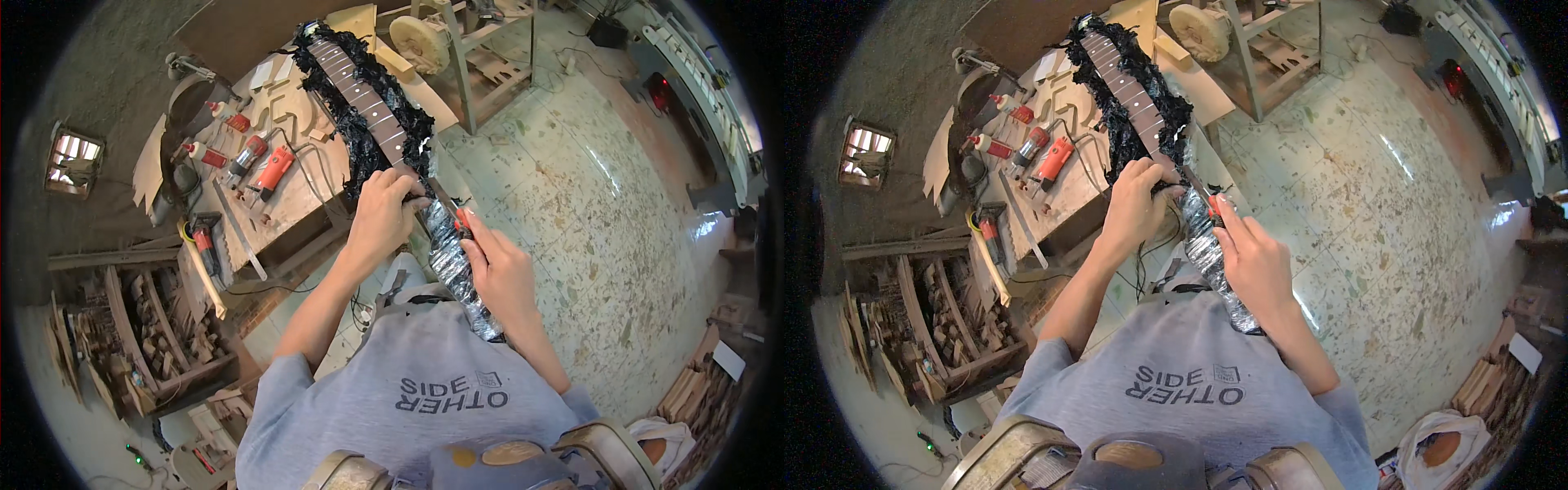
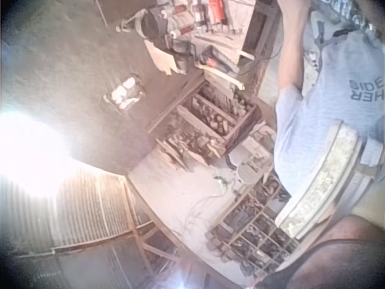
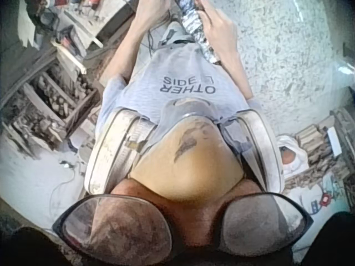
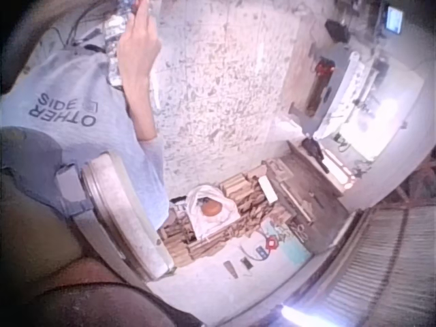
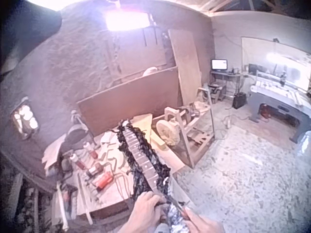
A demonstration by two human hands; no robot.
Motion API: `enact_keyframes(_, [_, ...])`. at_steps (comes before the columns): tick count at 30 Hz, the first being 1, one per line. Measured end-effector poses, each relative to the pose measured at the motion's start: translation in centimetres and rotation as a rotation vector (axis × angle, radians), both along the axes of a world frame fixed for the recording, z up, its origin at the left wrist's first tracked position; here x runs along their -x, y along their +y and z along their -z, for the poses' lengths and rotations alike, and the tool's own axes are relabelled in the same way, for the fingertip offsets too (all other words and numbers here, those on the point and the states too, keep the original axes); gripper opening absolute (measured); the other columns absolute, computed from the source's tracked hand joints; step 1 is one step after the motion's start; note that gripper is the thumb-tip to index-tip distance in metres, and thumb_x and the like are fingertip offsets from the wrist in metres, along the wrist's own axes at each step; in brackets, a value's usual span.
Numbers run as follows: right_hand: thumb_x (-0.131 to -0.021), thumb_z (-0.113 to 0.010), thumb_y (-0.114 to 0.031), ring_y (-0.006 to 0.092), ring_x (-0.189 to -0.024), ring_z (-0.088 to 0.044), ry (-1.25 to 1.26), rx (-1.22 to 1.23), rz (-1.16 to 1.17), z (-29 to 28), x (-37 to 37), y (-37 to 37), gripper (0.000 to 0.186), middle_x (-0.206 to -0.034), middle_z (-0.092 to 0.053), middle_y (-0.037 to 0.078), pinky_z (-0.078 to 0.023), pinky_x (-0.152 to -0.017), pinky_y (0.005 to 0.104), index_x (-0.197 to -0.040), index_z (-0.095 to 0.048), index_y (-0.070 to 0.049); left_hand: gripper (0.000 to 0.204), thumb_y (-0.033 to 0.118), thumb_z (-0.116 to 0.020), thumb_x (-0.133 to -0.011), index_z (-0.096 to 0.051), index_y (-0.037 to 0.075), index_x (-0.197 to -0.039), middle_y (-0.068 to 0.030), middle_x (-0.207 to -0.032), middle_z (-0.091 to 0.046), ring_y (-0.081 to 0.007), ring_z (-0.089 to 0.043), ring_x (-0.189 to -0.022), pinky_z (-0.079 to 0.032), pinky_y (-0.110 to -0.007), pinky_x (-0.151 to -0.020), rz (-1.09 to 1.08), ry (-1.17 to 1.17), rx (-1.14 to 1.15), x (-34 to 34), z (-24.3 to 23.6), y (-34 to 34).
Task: The person uses a utility knife to trim away protective plastic or tape from the fretboard of a guitar neck.
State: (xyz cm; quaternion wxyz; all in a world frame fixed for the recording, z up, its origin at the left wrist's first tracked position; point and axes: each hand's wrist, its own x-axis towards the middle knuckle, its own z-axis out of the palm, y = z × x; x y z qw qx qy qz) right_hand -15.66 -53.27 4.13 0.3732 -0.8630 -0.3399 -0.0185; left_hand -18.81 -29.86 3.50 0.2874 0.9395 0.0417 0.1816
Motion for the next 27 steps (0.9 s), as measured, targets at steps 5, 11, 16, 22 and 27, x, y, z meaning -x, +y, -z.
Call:
enact_keyframes(5, [-0.100,-0.072,-0.022,0.0325,-0.065,-0.067,-0.034,0.061,-0.010,0.1,0.0,0.7,0.050,-0.083,-0.065,0.009,-0.053,-0.056,0.0445,-0.148,-0.062,-0.014,0.019,-0.006,-0.074,-0.076,-0.064,0.002,-0.090,-0.0143,-0.096,-0.064,-0.0367,-0.060,-0.093,-0.049,-0.045,-0.084,0.039,-0.230,-0.103,-0.7,0.4,-0.9])
enact_keyframes(11, [-0.100,-0.071,-0.021,0.0311,-0.063,-0.067,-0.079,0.079,-0.040,-0.3,-0.2,1.1,0.050,-0.084,-0.064,0.008,-0.054,-0.055,0.0424,-0.148,-0.062,-0.013,0.031,-0.006,-0.077,-0.074,-0.054,0.002,-0.092,-0.0133,-0.092,-0.060,-0.0351,-0.058,-0.091,-0.047,-0.045,-0.082,0.042,-0.275,-0.091,-0.9,2.8,-0.9])
enact_keyframes(16, [-0.100,-0.071,-0.020,0.0303,-0.061,-0.065,-0.115,0.174,-0.068,0.1,0.5,-0.4,0.050,-0.082,-0.061,0.008,-0.053,-0.054,0.0415,-0.148,-0.061,-0.012,0.031,-0.019,-0.067,-0.075,-0.053,0.001,-0.094,-0.0140,-0.092,-0.059,-0.0338,-0.059,-0.084,-0.051,-0.041,-0.073,-0.019,-0.375,0.191,-1.3,4.5,-1.2])
enact_keyframes(22, [-0.099,-0.072,-0.019,0.0287,-0.059,-0.064,-0.101,0.155,-0.071,-0.3,0.8,-1.3,0.053,-0.081,-0.059,0.007,-0.053,-0.053,0.0415,-0.150,-0.061,-0.012,0.024,-0.020,-0.058,-0.084,-0.051,0.000,-0.097,-0.0105,-0.092,-0.060,-0.0193,-0.057,-0.081,-0.051,-0.028,-0.077,-0.013,-0.244,0.470,-0.2,4.5,0.1])
enact_keyframes(27, [-0.096,-0.075,-0.021,0.0284,-0.059,-0.063,-0.063,0.175,-0.074,-0.6,2.2,-4.3,0.056,-0.080,-0.059,0.007,-0.052,-0.053,0.0408,-0.150,-0.061,-0.011,0.019,-0.015,-0.059,-0.088,-0.051,0.001,-0.097,-0.0104,-0.094,-0.060,-0.0186,-0.055,-0.081,-0.048,-0.028,-0.079,0.021,-0.242,0.550,0.0,4.6,0.9])
